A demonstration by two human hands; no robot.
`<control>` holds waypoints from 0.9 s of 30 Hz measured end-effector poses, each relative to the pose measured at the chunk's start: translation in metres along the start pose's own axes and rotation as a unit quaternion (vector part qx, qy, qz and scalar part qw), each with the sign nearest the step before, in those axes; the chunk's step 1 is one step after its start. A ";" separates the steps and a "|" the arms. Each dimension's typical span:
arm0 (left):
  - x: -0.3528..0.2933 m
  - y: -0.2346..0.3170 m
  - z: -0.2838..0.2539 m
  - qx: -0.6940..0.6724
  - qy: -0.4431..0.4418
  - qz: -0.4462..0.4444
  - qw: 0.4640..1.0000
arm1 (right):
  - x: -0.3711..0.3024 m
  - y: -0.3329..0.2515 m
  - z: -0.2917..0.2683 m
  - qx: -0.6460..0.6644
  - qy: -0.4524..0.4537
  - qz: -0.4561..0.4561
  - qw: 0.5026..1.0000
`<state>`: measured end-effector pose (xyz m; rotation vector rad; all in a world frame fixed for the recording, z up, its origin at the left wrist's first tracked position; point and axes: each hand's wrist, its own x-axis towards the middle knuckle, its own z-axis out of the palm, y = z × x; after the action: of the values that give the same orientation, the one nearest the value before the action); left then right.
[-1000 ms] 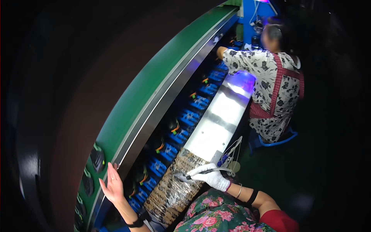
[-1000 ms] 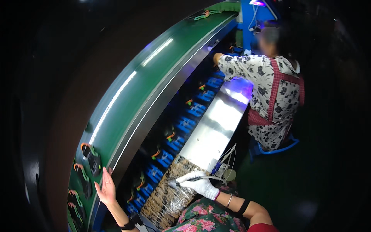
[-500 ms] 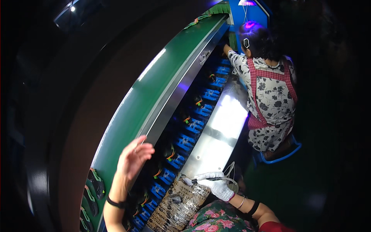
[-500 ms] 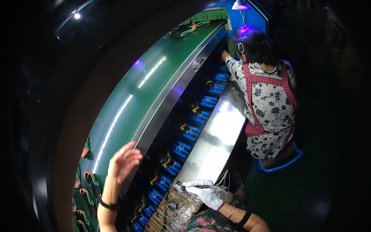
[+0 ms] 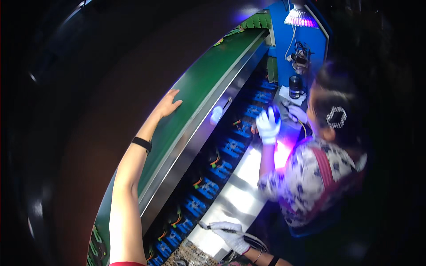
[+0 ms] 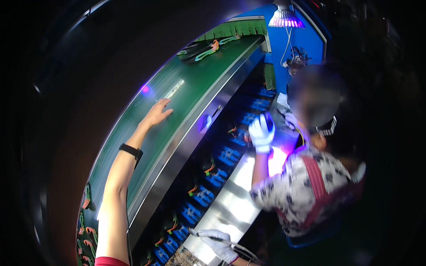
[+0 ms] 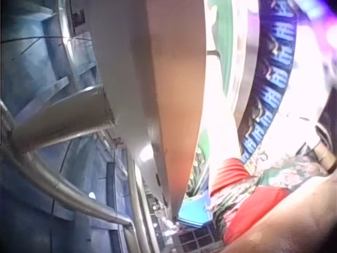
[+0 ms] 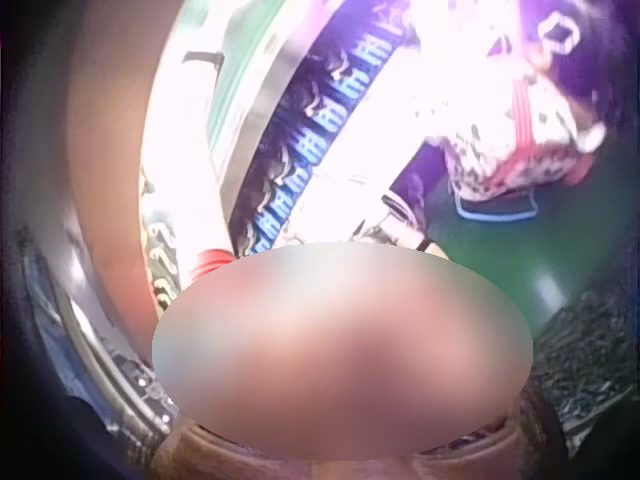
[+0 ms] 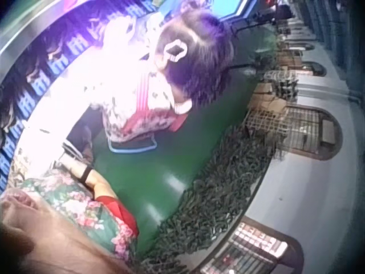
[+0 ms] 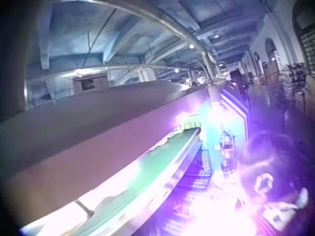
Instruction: Applying glue to shoe soles using a brush and placing them on a production rack.
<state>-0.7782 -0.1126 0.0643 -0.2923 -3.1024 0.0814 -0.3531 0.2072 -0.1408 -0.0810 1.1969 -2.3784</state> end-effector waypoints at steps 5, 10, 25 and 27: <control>0.145 -0.024 0.026 0.082 -0.025 0.014 0.996 | 0.063 -0.006 -0.018 -0.084 -0.010 -0.001 0.996; 0.243 -0.043 0.015 0.140 -0.052 -0.062 0.987 | 0.112 -0.027 -0.037 -0.065 -0.020 0.015 0.998; 0.310 -0.035 0.030 0.215 -0.143 -0.077 0.963 | 0.152 -0.044 -0.059 -0.045 0.002 0.024 0.999; 0.270 -0.041 0.003 0.215 -0.146 -0.078 0.963 | 0.134 -0.037 -0.052 -0.067 0.001 0.005 0.998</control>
<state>-1.0511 -0.1024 0.0687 -0.0213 -3.2545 0.8509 -0.4995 0.2055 -0.1654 -0.1166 1.3535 -2.2889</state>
